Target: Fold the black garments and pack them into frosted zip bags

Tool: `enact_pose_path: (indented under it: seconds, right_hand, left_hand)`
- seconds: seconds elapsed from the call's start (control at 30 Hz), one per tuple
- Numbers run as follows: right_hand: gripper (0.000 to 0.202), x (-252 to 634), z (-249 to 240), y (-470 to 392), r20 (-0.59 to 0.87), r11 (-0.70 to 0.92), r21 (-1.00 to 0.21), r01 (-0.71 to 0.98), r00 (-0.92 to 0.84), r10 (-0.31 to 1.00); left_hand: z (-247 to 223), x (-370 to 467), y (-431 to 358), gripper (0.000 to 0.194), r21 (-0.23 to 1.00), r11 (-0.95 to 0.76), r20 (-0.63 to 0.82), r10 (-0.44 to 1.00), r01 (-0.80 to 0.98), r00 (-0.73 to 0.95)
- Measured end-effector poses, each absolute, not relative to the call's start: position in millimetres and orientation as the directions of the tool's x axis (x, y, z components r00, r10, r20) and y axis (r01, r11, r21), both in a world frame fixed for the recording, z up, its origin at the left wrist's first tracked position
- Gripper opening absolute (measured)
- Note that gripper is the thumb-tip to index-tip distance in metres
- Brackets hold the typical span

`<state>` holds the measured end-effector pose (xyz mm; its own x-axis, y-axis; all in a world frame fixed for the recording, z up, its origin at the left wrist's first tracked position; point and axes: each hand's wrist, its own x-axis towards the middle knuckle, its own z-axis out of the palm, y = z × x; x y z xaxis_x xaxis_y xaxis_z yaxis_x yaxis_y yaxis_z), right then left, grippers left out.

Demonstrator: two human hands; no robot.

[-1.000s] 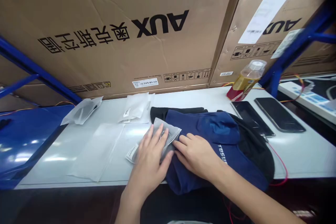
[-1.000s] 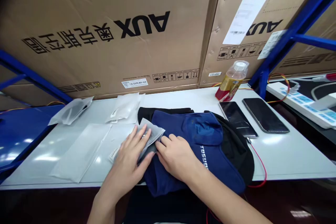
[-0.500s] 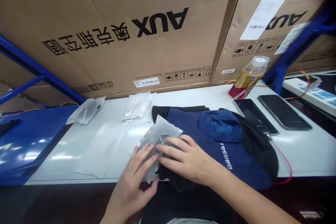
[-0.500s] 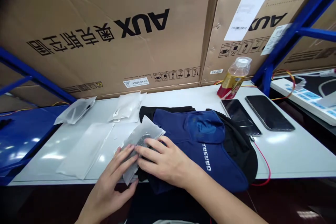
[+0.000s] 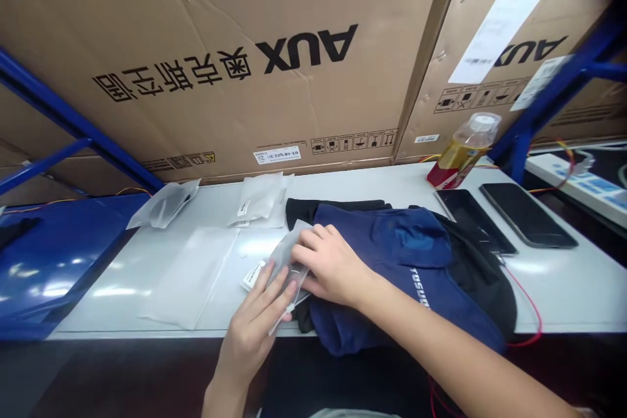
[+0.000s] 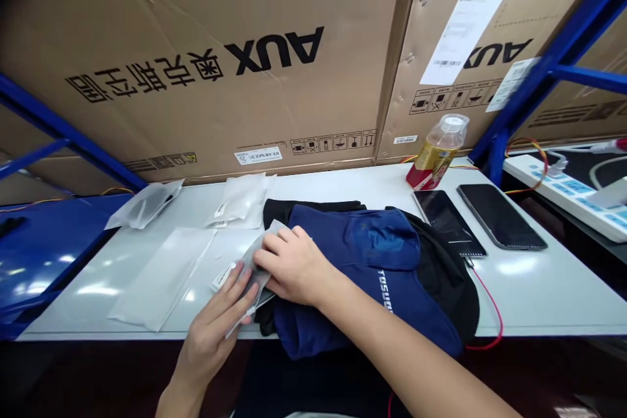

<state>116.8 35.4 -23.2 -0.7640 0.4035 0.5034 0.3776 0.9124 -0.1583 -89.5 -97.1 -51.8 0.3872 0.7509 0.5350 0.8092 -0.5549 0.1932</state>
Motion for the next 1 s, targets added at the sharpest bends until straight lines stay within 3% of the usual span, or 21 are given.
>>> enact_pose_path:
  seconds: [0.1, 0.2, 0.27, 0.4, 0.57, 0.77, 1.0]
  right_hand:
    - [0.017, 122, -16, 26, 0.475, 0.872, -0.27, 0.408, -0.732, 0.489]
    - [0.021, 135, -13, 15, 0.515, 0.9, -0.346, 0.264, -0.749, 0.418]
    - [0.022, 141, -15, 9, 0.591, 0.946, -0.27, 0.178, -0.745, 0.309]
    - [0.011, 140, -20, 2, 0.697, 0.982, -0.071, 0.177, -0.695, 0.176]
    - [0.019, 130, -13, 0, 0.722, 0.989, 0.018, 0.147, -0.686, 0.088]
    - [0.017, 134, 2, -1, 0.752, 0.981, 0.077, 0.177, -0.656, 0.059]
    - [0.011, 162, 9, 18, 0.709, 0.953, 0.021, 0.302, -0.676, 0.199]
  left_hand:
    - [-52, -88, -97, 0.061, 0.206, -0.549, 0.571, 0.739, 0.81, 0.356]
    - [-54, -86, -96, 0.055, 0.236, -0.547, 0.621, 0.721, 0.804, 0.308]
    - [-55, -85, -95, 0.049, 0.263, -0.556, 0.655, 0.703, 0.788, 0.278]
    - [-51, -84, -93, 0.032, 0.282, -0.601, 0.668, 0.683, 0.748, 0.296]
    - [-43, -81, -96, 0.032, 0.264, -0.589, 0.647, 0.695, 0.764, 0.313]
    - [-24, -73, -97, 0.043, 0.173, -0.574, 0.647, 0.679, 0.801, 0.347]
    - [2, -75, -96, 0.044, 0.117, -0.579, 0.672, 0.645, 0.807, 0.365]
